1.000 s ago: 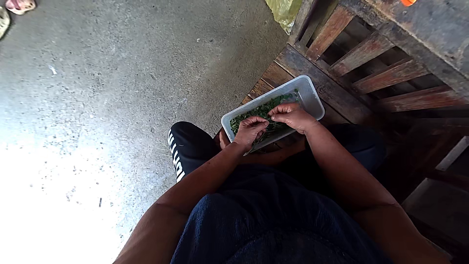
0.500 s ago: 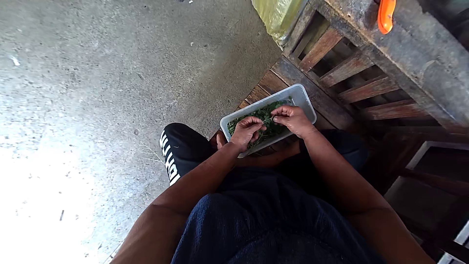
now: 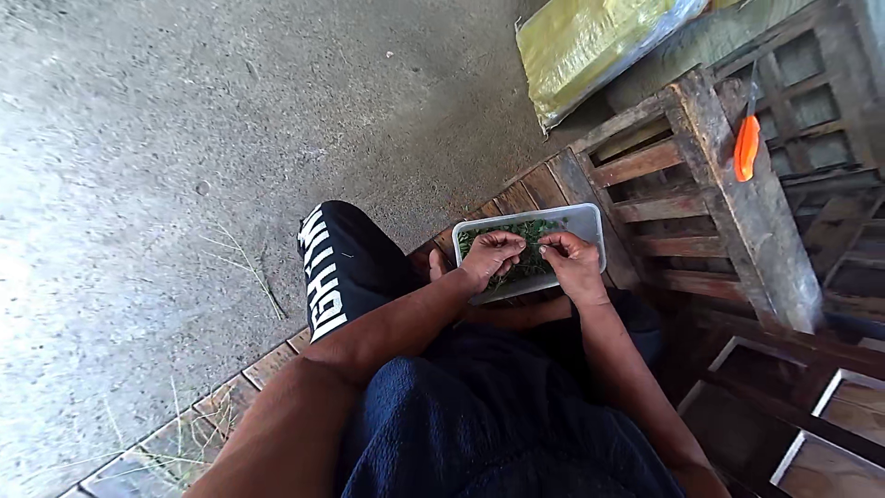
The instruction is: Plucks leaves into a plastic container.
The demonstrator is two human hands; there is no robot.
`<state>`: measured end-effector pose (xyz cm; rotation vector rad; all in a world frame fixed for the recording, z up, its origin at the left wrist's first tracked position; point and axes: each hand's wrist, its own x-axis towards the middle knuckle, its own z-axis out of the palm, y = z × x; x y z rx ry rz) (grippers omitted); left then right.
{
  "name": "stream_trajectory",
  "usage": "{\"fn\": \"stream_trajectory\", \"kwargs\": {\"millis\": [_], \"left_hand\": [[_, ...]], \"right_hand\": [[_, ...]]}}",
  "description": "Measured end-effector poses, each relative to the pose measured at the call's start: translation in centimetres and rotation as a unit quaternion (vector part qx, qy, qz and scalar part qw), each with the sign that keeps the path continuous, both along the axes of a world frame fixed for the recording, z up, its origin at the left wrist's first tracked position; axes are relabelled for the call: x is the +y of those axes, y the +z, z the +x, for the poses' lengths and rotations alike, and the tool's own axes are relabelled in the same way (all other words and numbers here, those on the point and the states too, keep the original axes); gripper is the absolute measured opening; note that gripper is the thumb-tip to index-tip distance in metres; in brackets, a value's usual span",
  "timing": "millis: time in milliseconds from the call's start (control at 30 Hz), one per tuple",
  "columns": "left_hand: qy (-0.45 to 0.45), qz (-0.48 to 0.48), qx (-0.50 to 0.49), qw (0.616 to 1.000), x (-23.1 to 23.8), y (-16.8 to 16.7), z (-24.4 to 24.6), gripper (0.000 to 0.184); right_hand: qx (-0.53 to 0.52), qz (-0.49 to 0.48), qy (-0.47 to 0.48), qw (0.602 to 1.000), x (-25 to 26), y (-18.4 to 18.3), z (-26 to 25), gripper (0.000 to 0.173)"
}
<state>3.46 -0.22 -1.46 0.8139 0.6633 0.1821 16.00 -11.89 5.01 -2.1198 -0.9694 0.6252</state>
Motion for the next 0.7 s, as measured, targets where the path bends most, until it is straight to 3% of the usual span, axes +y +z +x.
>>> {"fn": "stream_trajectory", "kwargs": {"millis": [233,367,467,600,700], "left_hand": [[0.007,0.009,-0.012,1.0,-0.3,-0.1,-0.4,0.009],[-0.012,0.005,-0.023,1.0,-0.2,0.0,-0.6,0.01],[-0.031,0.001,-0.02,0.999,-0.3,0.1,-0.8,0.009],[-0.039,0.028,-0.031,0.998,-0.5,-0.1,-0.8,0.009],[-0.051,0.035,-0.029,0.998,-0.6,-0.4,-0.8,0.009]], "right_hand": [[-0.077,0.058,0.058,0.994,-1.4,-1.6,-2.1,0.011],[0.056,0.063,-0.051,0.995,-1.5,-1.3,-2.2,0.015],[0.201,0.056,-0.16,0.965,-1.1,-1.1,-1.8,0.015],[0.234,0.074,-0.152,0.957,-1.0,-1.2,-1.9,0.007],[0.22,0.098,-0.145,0.96,-1.2,-1.7,-2.3,0.015]]}}
